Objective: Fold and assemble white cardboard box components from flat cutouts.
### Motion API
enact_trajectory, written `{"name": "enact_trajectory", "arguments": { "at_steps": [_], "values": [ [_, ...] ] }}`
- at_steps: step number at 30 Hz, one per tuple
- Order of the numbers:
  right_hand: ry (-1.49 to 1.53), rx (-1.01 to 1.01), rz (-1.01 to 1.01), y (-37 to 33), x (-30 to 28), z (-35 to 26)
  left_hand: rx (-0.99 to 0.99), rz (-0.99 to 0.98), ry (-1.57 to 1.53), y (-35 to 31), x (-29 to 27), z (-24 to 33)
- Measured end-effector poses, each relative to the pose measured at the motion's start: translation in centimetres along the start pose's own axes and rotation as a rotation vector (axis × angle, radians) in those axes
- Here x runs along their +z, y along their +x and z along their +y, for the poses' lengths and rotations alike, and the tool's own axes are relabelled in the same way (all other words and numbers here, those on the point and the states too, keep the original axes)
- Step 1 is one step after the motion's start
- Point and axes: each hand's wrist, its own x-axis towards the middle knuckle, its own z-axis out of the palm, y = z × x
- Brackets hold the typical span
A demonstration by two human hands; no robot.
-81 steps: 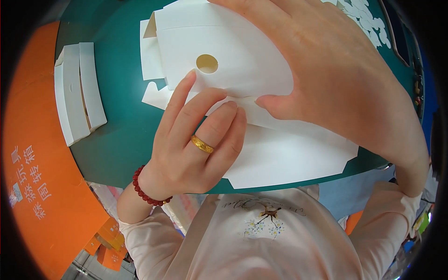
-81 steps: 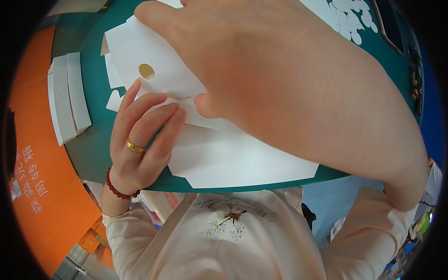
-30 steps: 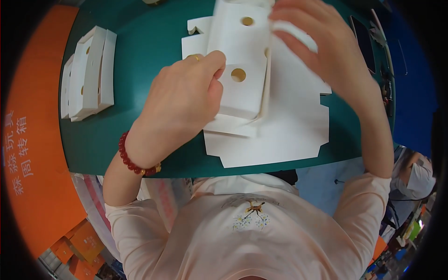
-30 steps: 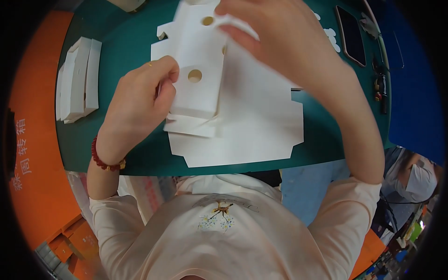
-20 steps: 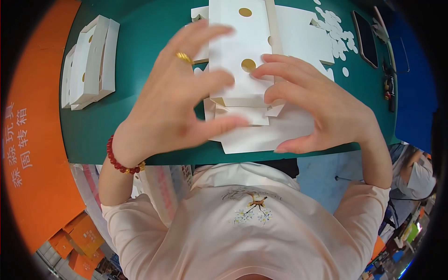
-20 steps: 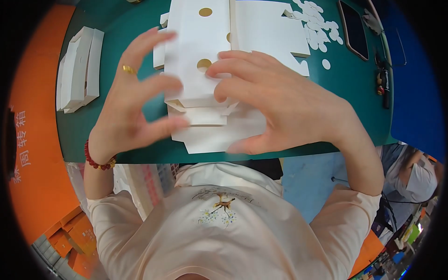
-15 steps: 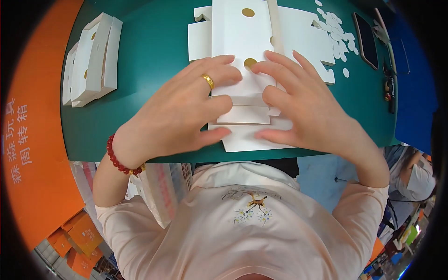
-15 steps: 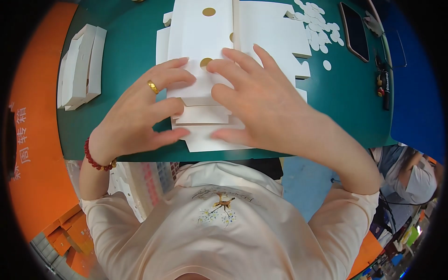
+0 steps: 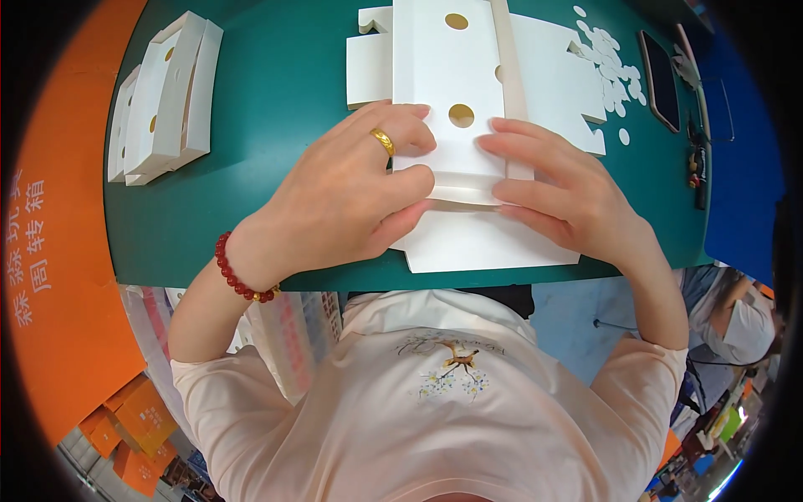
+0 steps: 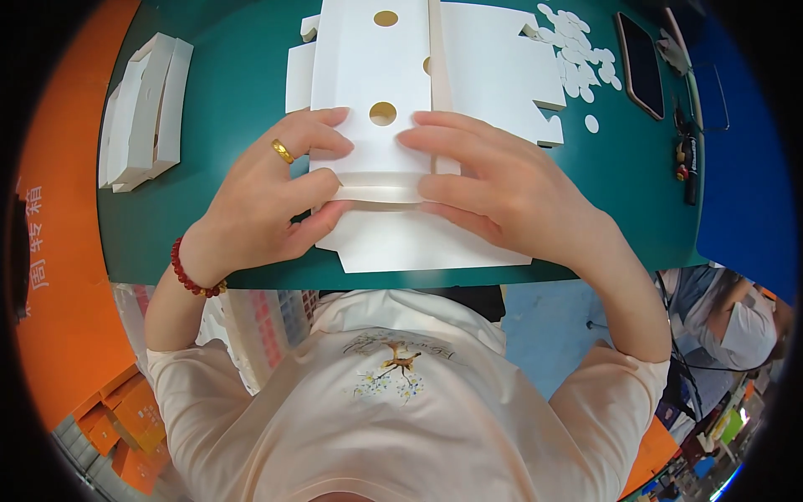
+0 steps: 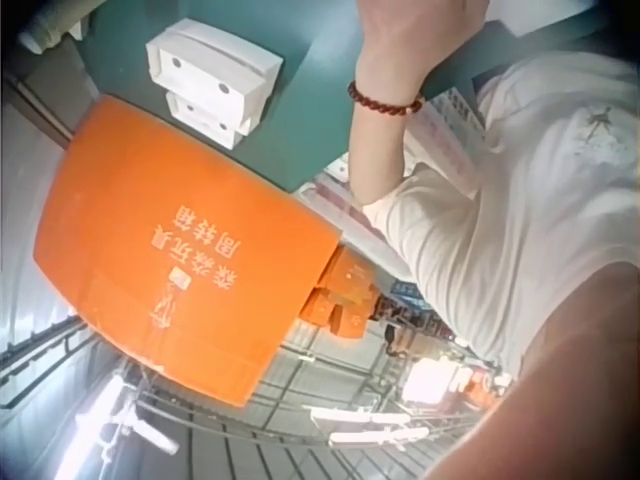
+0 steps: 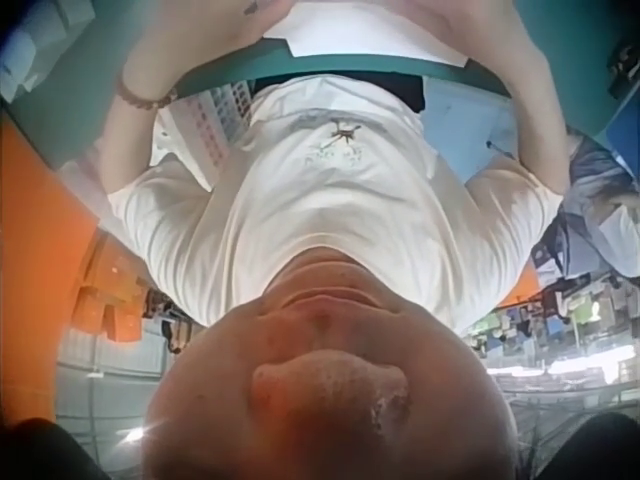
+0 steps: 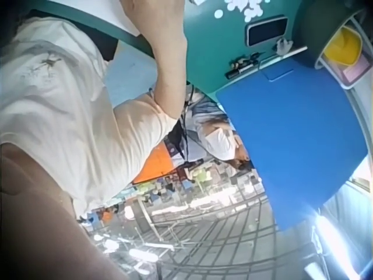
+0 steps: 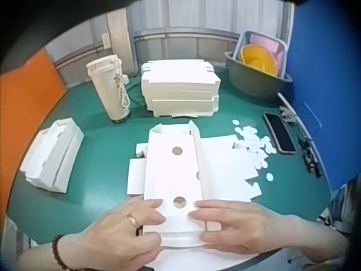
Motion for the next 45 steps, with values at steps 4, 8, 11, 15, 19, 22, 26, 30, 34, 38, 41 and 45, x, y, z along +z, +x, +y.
{"name": "enact_trajectory", "arguments": {
  "at_steps": [4,8,11,15,19,22,26,30,34,38,41,45],
  "values": [
    [-0.091,-0.063,0.032,-1.2,0.0,0.6,0.052,-0.006,0.033,0.0,0.0,-0.1],
    [-0.112,-0.152,0.088,-1.4,0.6,0.9,0.039,0.008,0.076,0.3,0.1,-0.4],
    [-0.041,-0.166,0.126,-0.3,1.1,0.6,0.053,0.059,0.147,0.7,0.2,-1.3],
    [-0.143,-0.217,0.14,0.9,1.2,0.1,0.006,0.14,0.159,0.9,1.1,-1.5],
    [-0.183,-0.191,0.152,1.0,1.9,0.3,0.063,0.113,0.091,1.0,0.6,-1.2],
    [-0.085,-0.124,0.14,0.7,1.8,0.5,0.115,0.068,0.24,0.6,0.7,-1.2],
    [-0.039,-0.201,0.165,-0.7,1.3,1.6,0.101,0.09,0.227,0.9,0.9,-1.0],
    [-0.126,-0.297,0.136,-0.9,0.7,1.5,0.04,0.105,0.209,0.7,0.9,-0.7],
    [-0.107,-0.278,0.167,0.2,1.5,1.0,0.033,0.138,0.286,1.1,1.5,-0.3],
    [-0.127,-0.052,0.285,1.4,2.2,-0.4,0.016,0.098,0.154,1.4,0.8,-0.4],
    [-0.098,0.101,0.285,2.0,2.4,-0.8,0.011,0.04,0.048,1.2,-0.6,-0.9],
    [-0.03,0.206,0.256,2.7,1.9,-1.2,-0.016,-0.025,-0.046,-0.2,-1.9,-2.7]
  ]
}}
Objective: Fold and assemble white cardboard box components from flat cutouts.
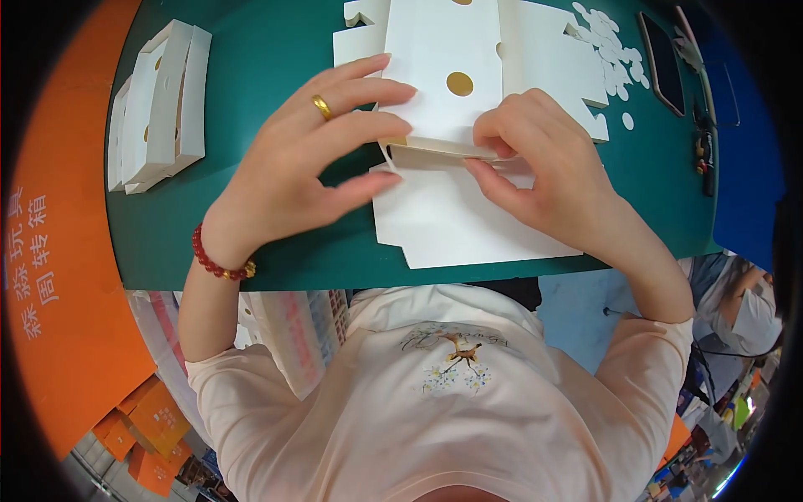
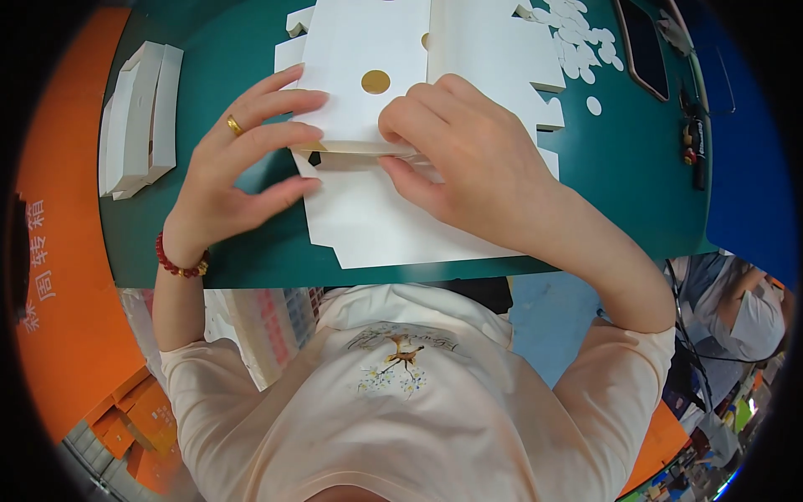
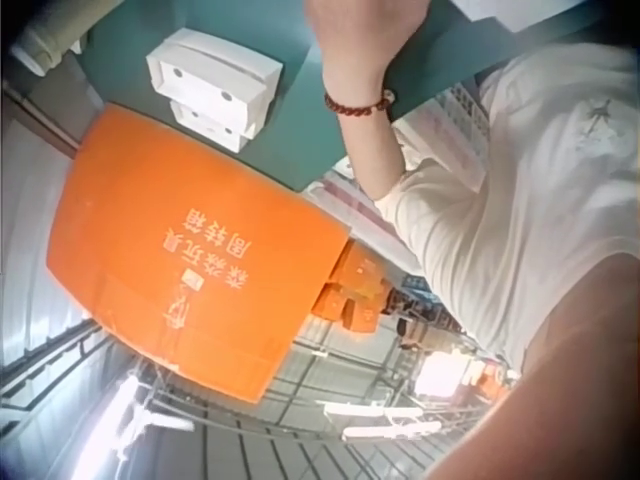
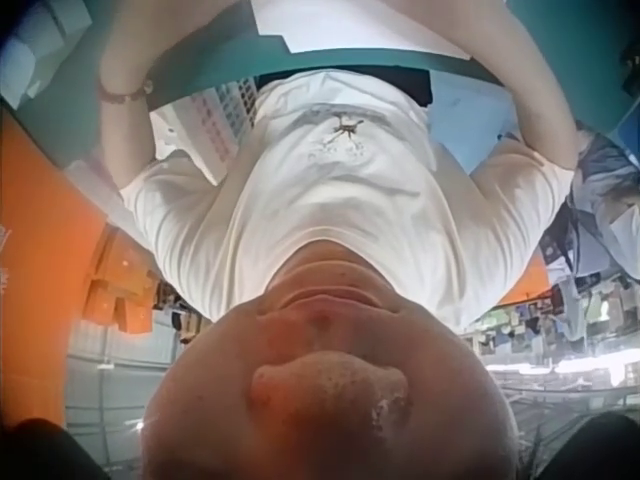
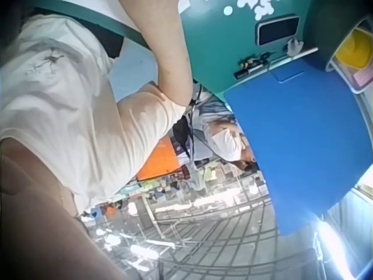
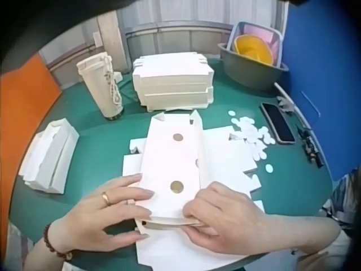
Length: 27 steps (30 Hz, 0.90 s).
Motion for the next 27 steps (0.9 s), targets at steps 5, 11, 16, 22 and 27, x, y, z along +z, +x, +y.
{"name": "enact_trajectory", "arguments": {
  "at_steps": [5,11,16,22,27],
  "values": [
    [-0.037,0.053,-0.1,0.5,-0.5,-0.3,-0.073,0.059,-0.157,0.2,0.3,-0.3],
    [0.072,-0.043,-0.1,0.4,-0.9,0.8,0.046,0.121,0.006,1.1,1.0,-1.5],
    [0.024,-0.185,-0.173,-0.7,-2.5,2.4,-0.011,0.159,0.04,1.1,1.5,-1.0],
    [0.089,-0.214,-0.093,-0.7,-1.5,2.7,-0.02,0.23,0.105,1.1,2.7,-0.3],
    [0.123,-0.133,-0.181,-1.0,-1.7,3.1,-0.014,0.228,0.116,1.2,2.8,-0.3]
  ]
}}
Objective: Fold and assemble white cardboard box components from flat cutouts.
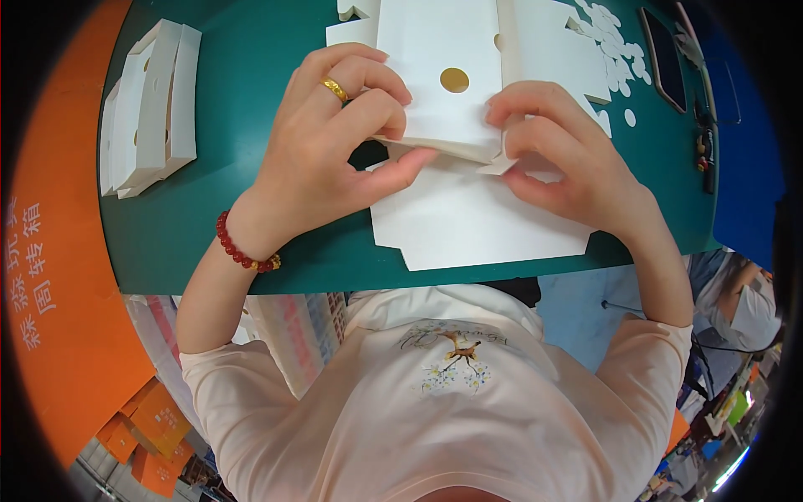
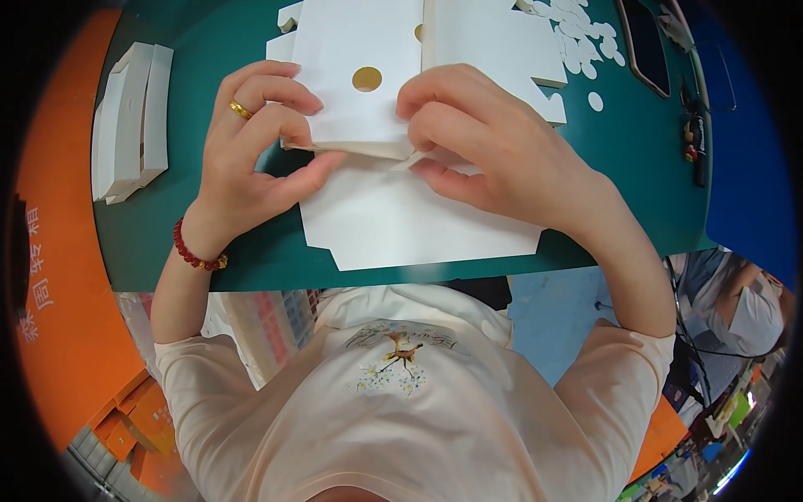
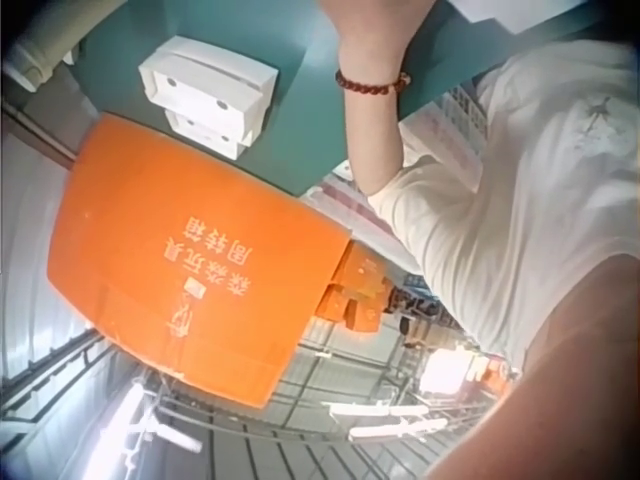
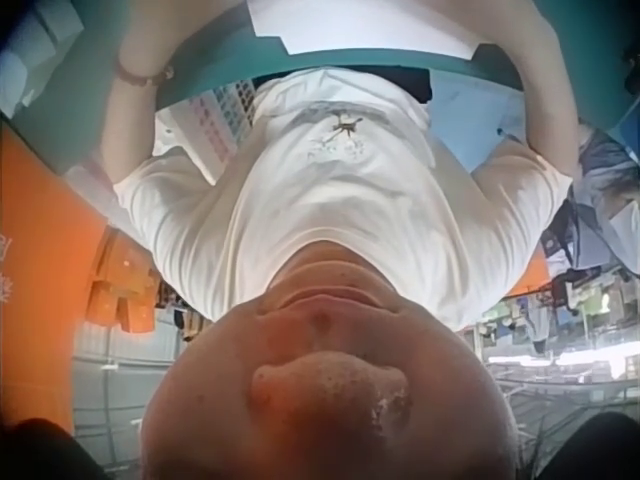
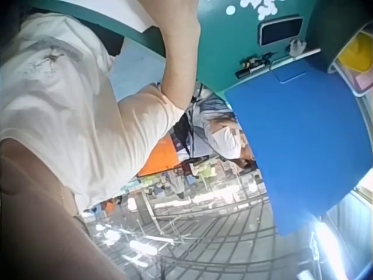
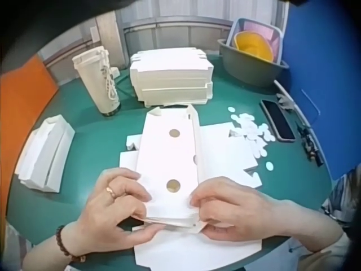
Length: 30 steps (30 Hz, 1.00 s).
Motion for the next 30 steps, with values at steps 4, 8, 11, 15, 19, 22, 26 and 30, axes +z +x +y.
{"name": "enact_trajectory", "arguments": {
  "at_steps": [4,8,11,15,19,22,26,30],
  "values": [
    [-0.105,0.011,0.083,0.6,1.1,-0.5,0.021,0.014,0.021,0.2,0.1,0.1],
    [-0.129,-0.015,0.103,0.8,1.3,-0.3,0.004,-0.007,0.031,0.0,0.8,0.5],
    [-0.118,-0.064,0.046,0.6,0.7,-0.1,0.114,-0.056,0.178,0.0,1.2,1.0],
    [-0.06,-0.084,-0.027,-0.3,0.0,0.5,0.091,-0.08,0.15,0.6,1.0,1.1],
    [-0.073,-0.113,-0.032,-0.8,-0.3,0.8,0.04,-0.089,0.179,0.7,1.0,1.6],
    [-0.116,-0.121,-0.056,-0.8,-0.5,0.7,0.036,-0.095,0.219,0.6,0.9,1.8],
    [-0.174,-0.107,-0.027,-0.1,-0.1,0.3,0.093,-0.079,0.186,0.6,1.0,1.1],
    [-0.079,-0.048,-0.029,0.1,-0.4,0.2,0.093,-0.123,0.199,0.4,0.7,1.5]
  ]
}}
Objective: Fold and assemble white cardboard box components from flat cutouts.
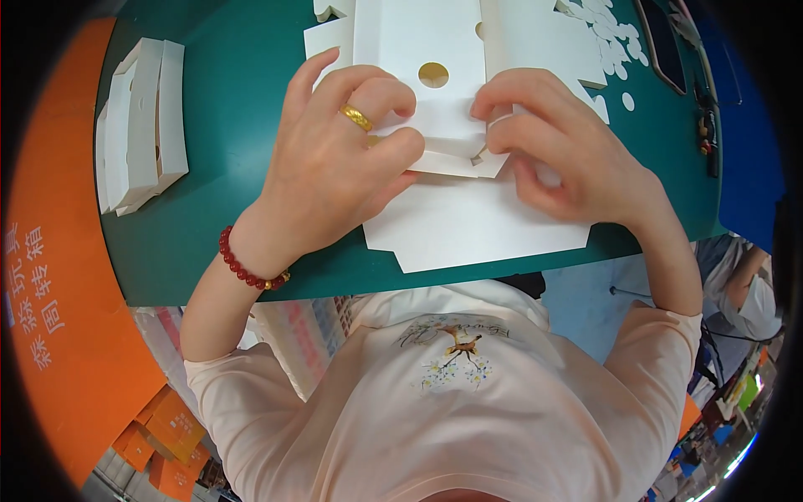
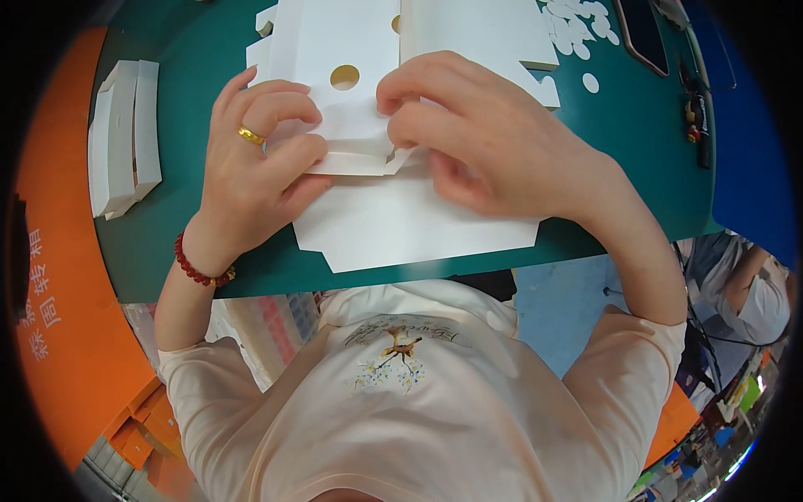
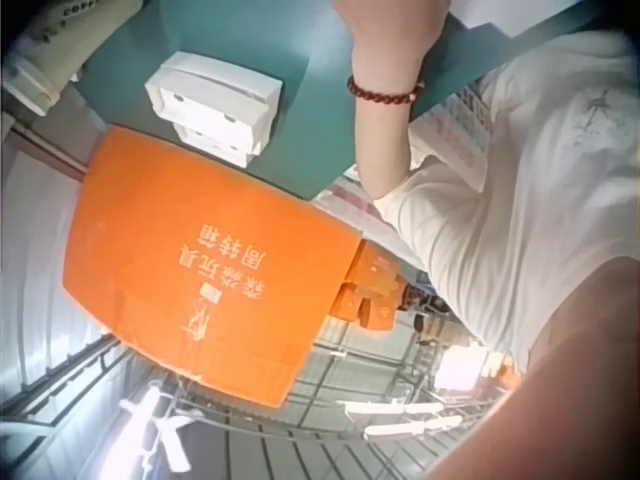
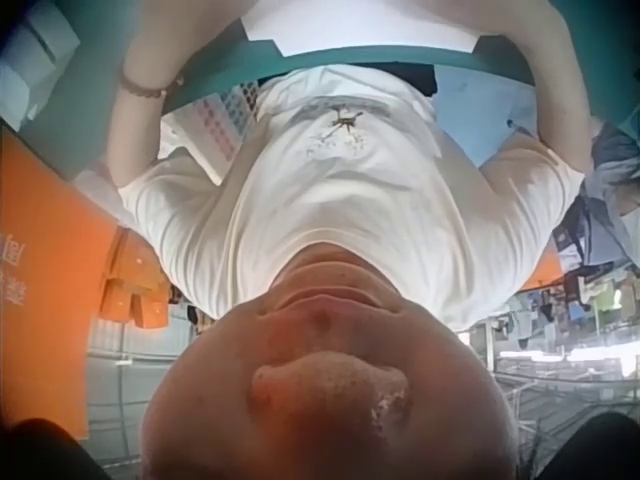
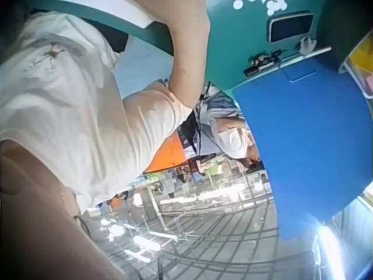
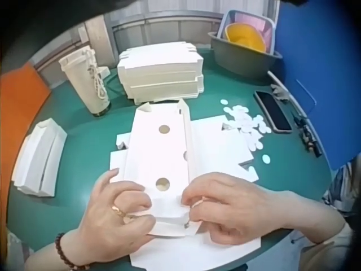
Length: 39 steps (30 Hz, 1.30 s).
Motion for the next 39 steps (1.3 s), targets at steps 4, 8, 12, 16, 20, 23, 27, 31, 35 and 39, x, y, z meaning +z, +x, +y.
{"name": "enact_trajectory", "arguments": {
  "at_steps": [4,8,12,16,20,23,27,31,35,39],
  "values": [
    [0.19,0.124,0.057,1.1,-1.0,-1.1,0.001,-0.007,0.005,0.3,0.2,0.2],
    [-0.136,0.263,-0.167,4.1,-1.6,-2.5,0.001,-0.029,-0.001,0.3,0.0,0.2],
    [-0.319,0.187,-0.238,5.0,-1.3,-2.5,0.02,0.004,-0.005,0.1,0.3,0.0],
    [-0.258,0.132,-0.152,3.9,-0.2,-1.5,-0.016,0.037,-0.018,0.3,0.3,0.3],
    [-0.225,0.168,-0.095,3.6,-0.8,-1.7,0.001,0.053,0.001,0.4,0.4,0.0],
    [-0.238,0.157,-0.149,3.6,-2.6,-1.9,0.018,0.054,0.052,0.4,0.4,0.0],
    [-0.134,0.104,-0.162,2.9,-3.1,-1.7,0.018,0.039,0.032,0.3,0.2,-0.2],
    [-0.13,0.087,-0.122,1.2,-2.7,-0.7,0.0,0.144,-0.002,0.4,0.7,-0.3],
    [-0.022,0.122,-0.03,0.6,-1.2,0.0,-0.083,0.213,0.041,1.2,1.8,0.4],
    [-0.029,0.066,0.083,1.6,0.0,0.3,-0.188,0.225,0.102,2.3,2.7,0.4]
  ]
}}
